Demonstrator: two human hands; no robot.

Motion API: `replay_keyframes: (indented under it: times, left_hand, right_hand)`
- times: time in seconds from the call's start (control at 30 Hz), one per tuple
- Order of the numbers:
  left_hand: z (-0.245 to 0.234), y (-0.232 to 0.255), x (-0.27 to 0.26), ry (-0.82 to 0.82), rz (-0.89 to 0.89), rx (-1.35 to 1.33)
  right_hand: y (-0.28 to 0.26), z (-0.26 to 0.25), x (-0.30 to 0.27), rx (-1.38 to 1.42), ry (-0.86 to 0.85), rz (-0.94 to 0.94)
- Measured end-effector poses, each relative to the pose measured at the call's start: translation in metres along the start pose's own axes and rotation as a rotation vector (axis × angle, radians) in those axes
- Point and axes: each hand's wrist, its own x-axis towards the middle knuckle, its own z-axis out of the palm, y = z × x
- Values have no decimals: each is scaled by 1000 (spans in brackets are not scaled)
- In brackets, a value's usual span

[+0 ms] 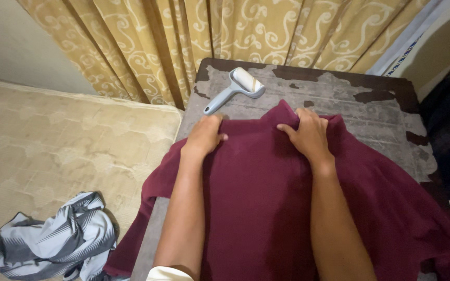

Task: The person uses a lint roller on a blue plaid shirt laid on a table, then places the shirt on a hanger and hangs it on a rack. Next, the person lays a maroon sweater on the table and smooths it out.

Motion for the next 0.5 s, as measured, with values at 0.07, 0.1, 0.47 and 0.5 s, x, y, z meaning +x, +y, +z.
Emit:
replay_keyframes:
  times: [0.07, 0.1, 0.47, 0.5]
  left_hand:
    - [-2, 1, 0, 11, -41, -6]
    - [-4, 3, -2, 42, -21, -49]
    - [-18, -1, -7, 261, 24, -50]
    - [-17, -5, -5, 340, -3, 17]
  right_hand:
    - [-2, 1, -1, -17, 39, -4]
    - [-3, 1, -1, -19, 36, 8]
    - [2, 3, -2, -21, 117, 46]
    - [2, 4, -3, -7, 119, 43]
